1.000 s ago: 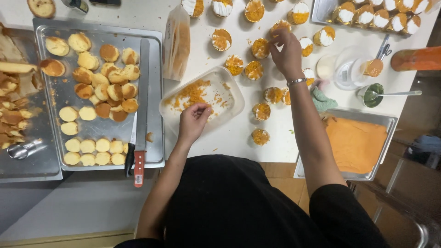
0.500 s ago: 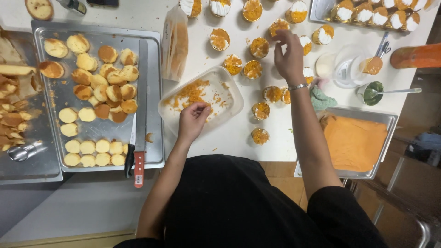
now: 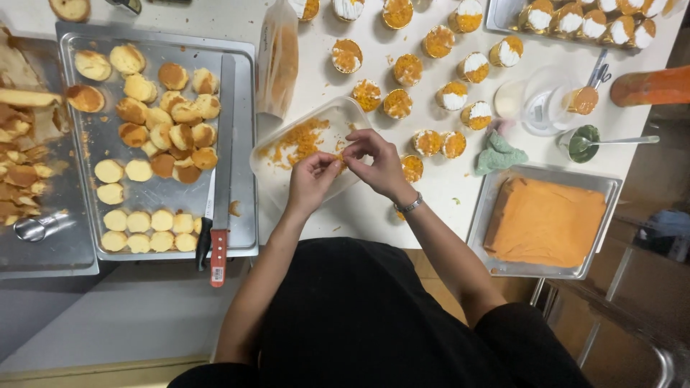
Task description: The person is decorating cupcakes by placing orange-colored toppings onto white frosting using their hands.
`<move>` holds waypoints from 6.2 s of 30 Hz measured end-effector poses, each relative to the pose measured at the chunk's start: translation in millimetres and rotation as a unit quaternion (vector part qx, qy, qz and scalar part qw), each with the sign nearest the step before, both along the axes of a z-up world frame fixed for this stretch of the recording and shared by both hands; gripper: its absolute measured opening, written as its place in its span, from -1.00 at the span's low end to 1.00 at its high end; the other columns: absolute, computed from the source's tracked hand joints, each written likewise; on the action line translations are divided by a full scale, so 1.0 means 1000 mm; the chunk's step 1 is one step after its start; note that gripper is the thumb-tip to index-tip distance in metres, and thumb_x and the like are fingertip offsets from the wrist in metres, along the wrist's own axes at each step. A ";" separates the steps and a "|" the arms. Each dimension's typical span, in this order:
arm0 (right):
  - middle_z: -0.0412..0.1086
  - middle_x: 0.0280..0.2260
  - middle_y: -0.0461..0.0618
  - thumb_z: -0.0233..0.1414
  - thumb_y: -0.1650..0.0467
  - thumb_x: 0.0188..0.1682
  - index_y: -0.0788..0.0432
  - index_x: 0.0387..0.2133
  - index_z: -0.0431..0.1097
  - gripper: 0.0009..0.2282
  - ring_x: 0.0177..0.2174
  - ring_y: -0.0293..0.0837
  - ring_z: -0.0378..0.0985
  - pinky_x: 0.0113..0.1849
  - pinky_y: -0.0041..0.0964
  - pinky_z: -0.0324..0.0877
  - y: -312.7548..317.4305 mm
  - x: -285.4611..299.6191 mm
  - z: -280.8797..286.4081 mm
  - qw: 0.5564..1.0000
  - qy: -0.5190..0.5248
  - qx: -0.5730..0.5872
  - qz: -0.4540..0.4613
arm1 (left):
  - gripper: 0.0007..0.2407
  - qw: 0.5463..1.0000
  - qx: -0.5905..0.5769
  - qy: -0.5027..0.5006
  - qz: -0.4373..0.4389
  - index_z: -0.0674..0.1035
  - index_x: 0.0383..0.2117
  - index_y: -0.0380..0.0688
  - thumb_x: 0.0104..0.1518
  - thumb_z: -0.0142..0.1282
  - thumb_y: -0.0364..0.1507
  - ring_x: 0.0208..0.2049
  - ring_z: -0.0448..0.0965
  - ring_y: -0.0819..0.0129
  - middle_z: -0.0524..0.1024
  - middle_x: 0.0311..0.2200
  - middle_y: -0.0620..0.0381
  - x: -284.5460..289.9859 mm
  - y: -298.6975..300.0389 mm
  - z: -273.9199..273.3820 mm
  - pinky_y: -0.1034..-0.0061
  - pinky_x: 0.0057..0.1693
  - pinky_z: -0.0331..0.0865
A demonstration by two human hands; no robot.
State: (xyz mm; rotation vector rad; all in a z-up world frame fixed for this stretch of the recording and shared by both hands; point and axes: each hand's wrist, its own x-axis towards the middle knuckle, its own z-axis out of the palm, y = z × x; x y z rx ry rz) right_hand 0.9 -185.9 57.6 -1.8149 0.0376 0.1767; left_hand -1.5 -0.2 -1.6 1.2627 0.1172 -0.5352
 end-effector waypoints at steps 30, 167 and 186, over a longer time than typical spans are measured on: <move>0.60 -0.37 -0.15 0.23 0.54 -0.10 0.18 -0.11 0.33 -0.69 -0.38 -0.25 0.56 -0.29 -0.34 0.46 -0.058 0.153 -0.056 0.968 -0.102 -0.221 -0.061 | -0.93 0.997 0.058 -0.009 0.045 0.59 -0.29 -0.29 0.21 0.20 -0.52 -0.37 0.53 0.64 0.58 -0.38 0.22 0.002 0.021 -0.012 0.70 -0.20 0.43; 0.56 -0.31 0.00 0.22 0.59 -0.06 0.25 0.05 0.18 -0.55 -0.26 -0.21 0.65 -0.14 -0.34 0.57 -0.046 -0.040 -0.007 0.994 -0.045 -0.027 -0.101 | -0.94 0.903 0.284 -0.299 -0.119 0.65 -0.32 -0.27 0.16 0.21 -0.54 -0.34 0.63 0.09 0.60 -0.37 -0.04 0.007 -0.054 0.053 0.32 -0.18 0.47; 0.53 -0.32 -0.03 0.19 0.57 -0.03 0.19 0.05 0.25 -0.61 -0.30 -0.14 0.58 -0.20 -0.25 0.48 -0.184 0.049 -0.051 0.944 -0.075 -0.294 -0.125 | -0.91 0.883 0.374 -0.239 -0.153 0.62 -0.29 -0.26 0.13 0.11 -0.61 -0.23 0.59 -0.06 0.59 -0.31 -0.10 0.010 -0.024 -0.003 0.20 -0.07 0.44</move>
